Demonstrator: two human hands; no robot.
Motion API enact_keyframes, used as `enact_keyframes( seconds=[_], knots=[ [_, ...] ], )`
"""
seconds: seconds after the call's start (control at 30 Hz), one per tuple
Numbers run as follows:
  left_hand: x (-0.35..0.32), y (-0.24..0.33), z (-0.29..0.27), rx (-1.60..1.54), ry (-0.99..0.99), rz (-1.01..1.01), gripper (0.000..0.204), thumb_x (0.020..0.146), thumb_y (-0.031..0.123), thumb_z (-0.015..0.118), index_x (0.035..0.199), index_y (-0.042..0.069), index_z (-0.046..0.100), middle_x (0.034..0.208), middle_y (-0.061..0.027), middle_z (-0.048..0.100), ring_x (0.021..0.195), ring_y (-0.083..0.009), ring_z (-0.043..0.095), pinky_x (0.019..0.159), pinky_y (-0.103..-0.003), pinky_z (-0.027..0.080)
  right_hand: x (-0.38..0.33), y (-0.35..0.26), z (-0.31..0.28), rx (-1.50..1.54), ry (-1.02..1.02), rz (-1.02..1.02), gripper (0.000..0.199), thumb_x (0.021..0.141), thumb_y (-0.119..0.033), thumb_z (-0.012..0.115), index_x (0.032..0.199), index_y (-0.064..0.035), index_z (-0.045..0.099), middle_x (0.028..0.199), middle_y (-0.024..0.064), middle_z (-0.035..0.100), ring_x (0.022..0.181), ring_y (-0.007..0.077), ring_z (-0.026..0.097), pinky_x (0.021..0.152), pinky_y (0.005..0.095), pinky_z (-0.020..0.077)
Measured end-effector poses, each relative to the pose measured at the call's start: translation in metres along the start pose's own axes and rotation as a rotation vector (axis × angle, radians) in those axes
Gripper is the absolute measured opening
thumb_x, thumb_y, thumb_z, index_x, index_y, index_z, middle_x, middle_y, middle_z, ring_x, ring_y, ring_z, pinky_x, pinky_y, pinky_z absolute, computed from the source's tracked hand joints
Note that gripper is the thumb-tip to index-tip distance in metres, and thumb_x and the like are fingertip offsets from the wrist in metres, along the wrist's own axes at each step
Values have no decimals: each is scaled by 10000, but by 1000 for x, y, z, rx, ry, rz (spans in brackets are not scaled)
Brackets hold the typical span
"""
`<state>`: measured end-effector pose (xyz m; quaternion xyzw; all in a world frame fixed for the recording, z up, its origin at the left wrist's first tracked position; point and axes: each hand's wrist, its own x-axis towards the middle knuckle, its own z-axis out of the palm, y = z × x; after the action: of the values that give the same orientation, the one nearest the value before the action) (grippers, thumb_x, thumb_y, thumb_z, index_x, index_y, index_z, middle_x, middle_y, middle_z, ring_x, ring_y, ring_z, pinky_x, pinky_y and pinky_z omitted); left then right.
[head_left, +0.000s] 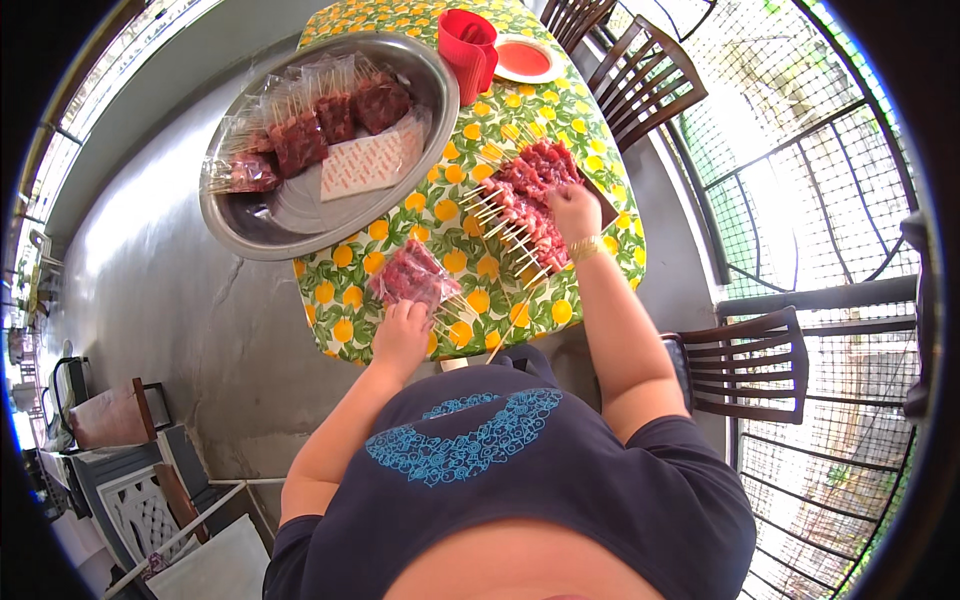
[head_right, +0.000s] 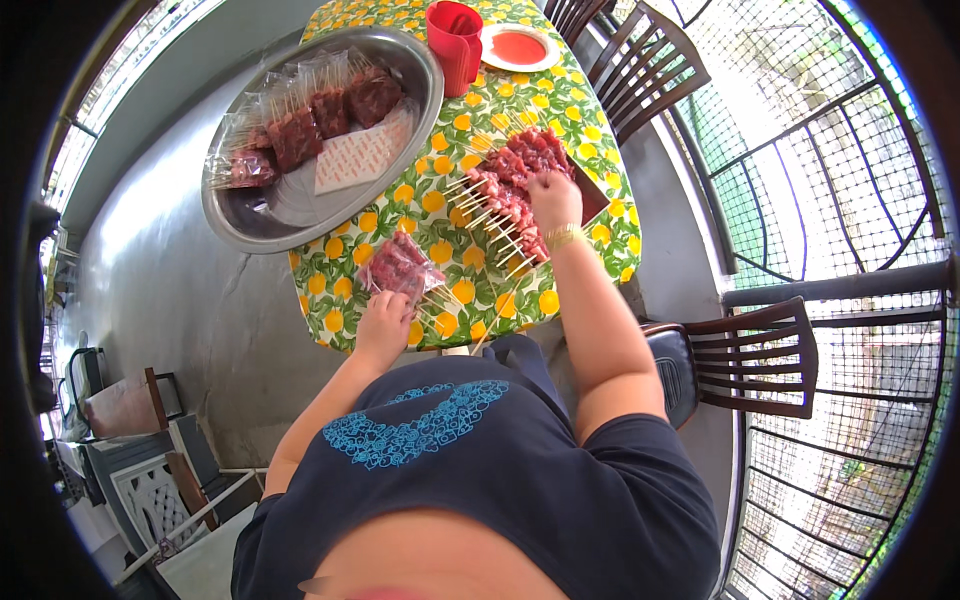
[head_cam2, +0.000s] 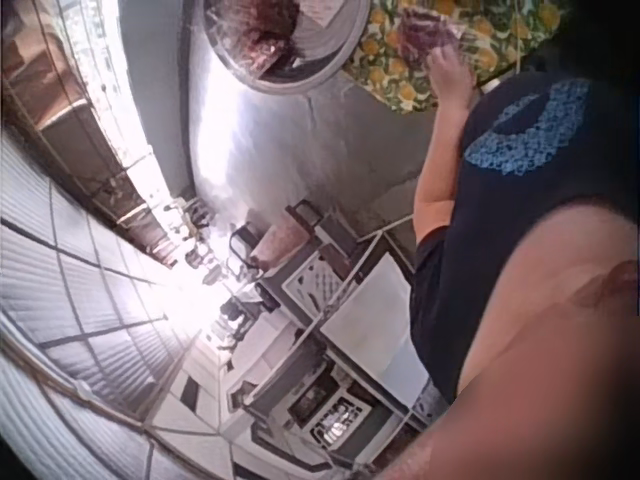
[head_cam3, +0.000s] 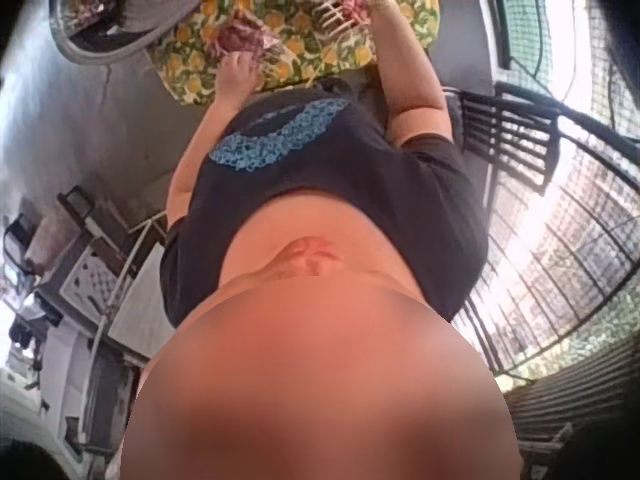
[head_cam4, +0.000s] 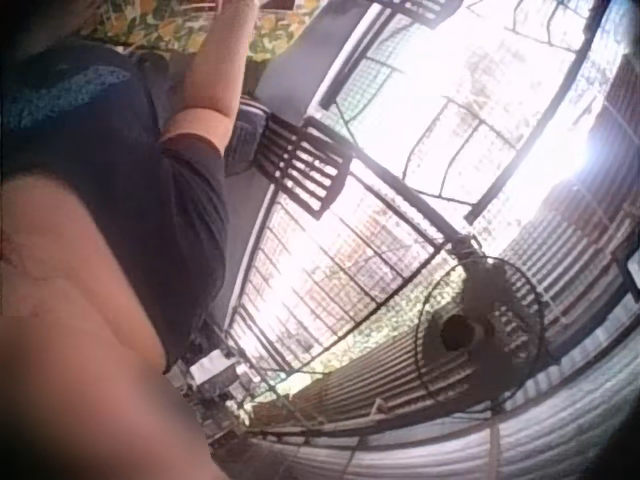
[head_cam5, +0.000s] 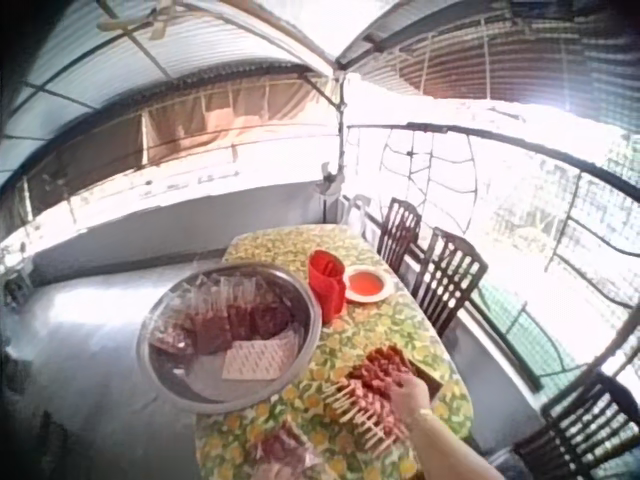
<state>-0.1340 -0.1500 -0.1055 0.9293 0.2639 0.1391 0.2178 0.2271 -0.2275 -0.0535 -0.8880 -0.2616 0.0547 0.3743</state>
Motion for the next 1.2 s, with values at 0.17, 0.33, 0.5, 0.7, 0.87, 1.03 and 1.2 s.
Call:
enact_keyframes(
  seconds=[0.17,0.33,0.5,0.7,0.87,1.03,1.2],
  knots=[
    [-13,2,-2,-63,29,-20,213,875,102,687,1073,67,618,1068,-127,615,1031,-363,582,891,-444,498,93,-44,11,-286,-174,-208,383,949,-427,594,944,-83,763,996,179,733,960,366,698,867,468,537],
    [-6,11,-9,-131,47,34,213,864,68,677,1070,72,626,1089,-118,625,1033,-359,589,891,-447,503,123,-78,77,-728,-439,-411,274,940,-279,629,1058,-75,768,1120,160,729,1084,333,693,920,440,555],
    [-10,13,-19,-145,105,36,242,836,59,674,1074,84,635,1089,-86,629,1044,-338,599,882,-434,515,124,-88,114,-735,-356,-366,248,940,-171,610,1127,-80,746,1196,144,712,1155,316,674,931,426,564],
    [-1,11,-24,-133,51,100,257,839,27,679,1089,65,635,1092,-110,619,1049,-343,585,917,-437,488,149,-69,116,-705,-170,-371,255,921,-149,594,1107,-26,718,1142,159,724,1084,327,697,909,418,571],
    [10,12,-24,-153,95,105,247,835,20,675,1075,64,634,1084,-110,617,1044,-344,582,918,-438,486,188,-59,106,-658,-459,-470,175,860,-130,621,924,-45,760,971,179,752,951,309,729,847,392,575],
    [12,14,-24,-190,53,90,230,834,19,670,1059,59,642,1076,-108,620,1042,-342,587,913,-436,492,228,-33,48,-345,-452,-315,91,794,-188,736,867,-149,775,812,61,761,804,207,732,758,352,570],
    [21,19,-18,-224,90,119,190,850,40,668,1038,58,648,1058,-105,627,1030,-339,594,908,-434,499,231,-26,41,-332,-425,-297,118,805,-238,759,887,-157,783,819,68,758,804,239,730,770,369,574]
  ],
)
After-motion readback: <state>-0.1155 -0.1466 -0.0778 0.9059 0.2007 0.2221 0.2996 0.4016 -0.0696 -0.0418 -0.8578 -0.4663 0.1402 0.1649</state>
